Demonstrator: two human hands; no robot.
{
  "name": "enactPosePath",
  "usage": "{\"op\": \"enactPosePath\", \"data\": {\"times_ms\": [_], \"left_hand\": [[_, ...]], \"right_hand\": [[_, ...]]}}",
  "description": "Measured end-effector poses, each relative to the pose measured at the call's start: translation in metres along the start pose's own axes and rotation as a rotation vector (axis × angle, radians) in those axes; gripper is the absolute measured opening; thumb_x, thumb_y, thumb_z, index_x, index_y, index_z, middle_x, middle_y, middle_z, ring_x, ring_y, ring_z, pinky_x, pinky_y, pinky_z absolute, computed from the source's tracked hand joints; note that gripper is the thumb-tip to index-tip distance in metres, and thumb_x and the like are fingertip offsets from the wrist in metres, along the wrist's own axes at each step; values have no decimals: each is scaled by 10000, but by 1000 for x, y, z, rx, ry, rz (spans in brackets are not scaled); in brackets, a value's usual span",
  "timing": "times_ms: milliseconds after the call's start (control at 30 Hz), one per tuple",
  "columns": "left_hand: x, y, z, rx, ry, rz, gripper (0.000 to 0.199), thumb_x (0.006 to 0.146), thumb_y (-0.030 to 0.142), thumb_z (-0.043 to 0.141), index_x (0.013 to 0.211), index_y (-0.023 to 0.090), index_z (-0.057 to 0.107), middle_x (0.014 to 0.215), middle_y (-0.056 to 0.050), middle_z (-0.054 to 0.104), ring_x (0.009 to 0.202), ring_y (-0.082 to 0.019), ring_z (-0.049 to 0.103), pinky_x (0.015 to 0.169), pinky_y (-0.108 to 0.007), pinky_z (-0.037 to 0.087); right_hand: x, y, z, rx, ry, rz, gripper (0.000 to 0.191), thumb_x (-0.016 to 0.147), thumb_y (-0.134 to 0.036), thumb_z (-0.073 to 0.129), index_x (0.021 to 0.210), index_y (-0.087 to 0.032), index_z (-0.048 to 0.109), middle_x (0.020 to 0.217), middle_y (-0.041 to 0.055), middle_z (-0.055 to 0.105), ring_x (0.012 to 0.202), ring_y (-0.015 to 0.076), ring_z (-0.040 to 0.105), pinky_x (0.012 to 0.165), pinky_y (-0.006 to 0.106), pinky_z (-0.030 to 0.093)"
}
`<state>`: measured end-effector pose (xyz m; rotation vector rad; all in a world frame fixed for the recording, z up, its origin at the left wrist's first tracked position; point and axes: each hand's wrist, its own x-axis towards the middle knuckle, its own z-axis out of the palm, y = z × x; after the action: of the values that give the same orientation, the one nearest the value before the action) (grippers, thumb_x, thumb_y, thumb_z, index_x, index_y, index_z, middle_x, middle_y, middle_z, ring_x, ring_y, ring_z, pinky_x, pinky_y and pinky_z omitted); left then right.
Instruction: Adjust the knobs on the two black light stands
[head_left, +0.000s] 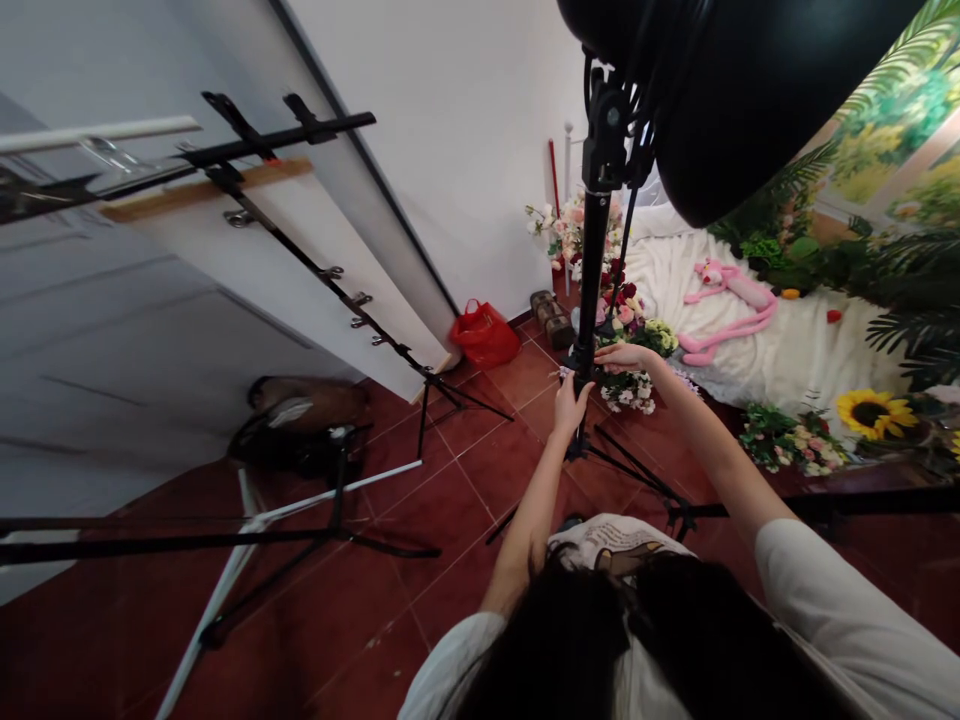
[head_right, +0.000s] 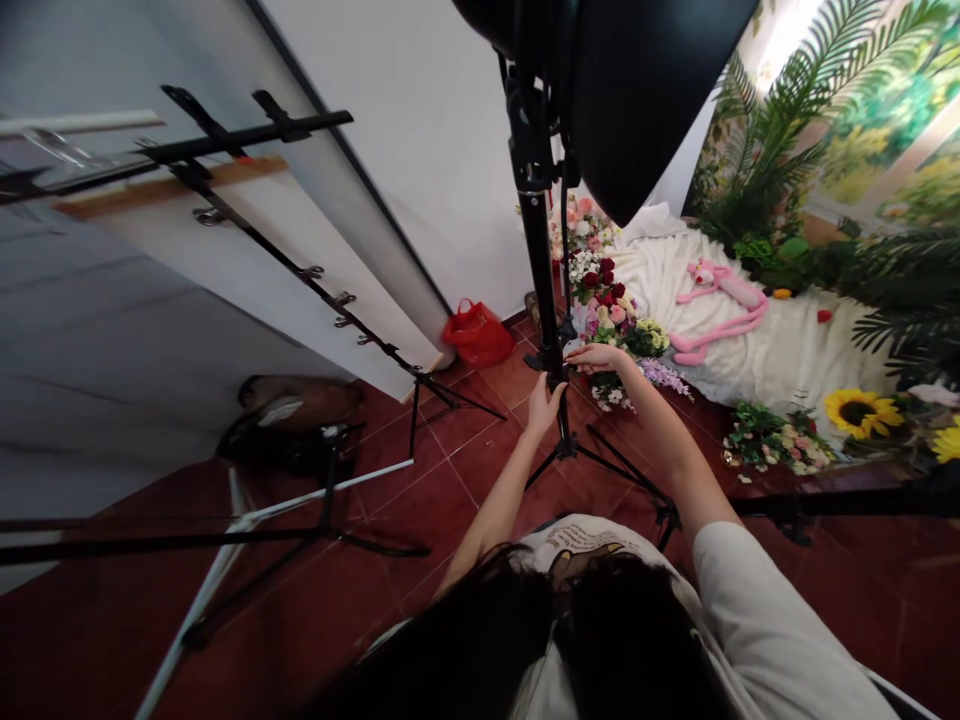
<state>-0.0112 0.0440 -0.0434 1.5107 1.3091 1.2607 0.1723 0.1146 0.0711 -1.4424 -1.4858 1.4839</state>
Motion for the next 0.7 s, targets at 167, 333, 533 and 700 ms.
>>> {"op": "enactPosePath", "data": {"times_ms": [167,333,533,700], "left_hand": [[0,-2,0,29,8,1,570,930,630,691,1329,224,660,1358,-167,714,1326,-357,660,1185,-516,480],[0,0,0,5,12,-10,576,928,620,697,1350,229,659,1380,-162,715,1346,-361,649,1209,-532,462],[0,-2,0,-24,21,-22,555,915,574,730,1349,234,661,1350,-150,729,1348,-351,653,1187,-526,486],[0,-12,4,-14,-1,-55,542,920,406,718,1414,201,627,1346,-174,730,1291,-373,690,1133,-519,530]], "right_hand": [[1,-8,13,81,-50,134,301,857,-368,831,669,-184,683,665,25,699,600,145,646,558,248,579],[-3,-1,19,85,53,-87,235,778,-343,833,740,-195,655,803,19,724,817,174,701,791,300,621],[-22,-6,30,101,32,-399,681,550,-386,983,1124,-236,650,1189,69,748,1212,284,680,1114,481,542],[-34,-13,98,22,461,-478,796,713,-508,906,1347,-209,528,1319,146,671,1256,292,649,1114,431,543]]}}
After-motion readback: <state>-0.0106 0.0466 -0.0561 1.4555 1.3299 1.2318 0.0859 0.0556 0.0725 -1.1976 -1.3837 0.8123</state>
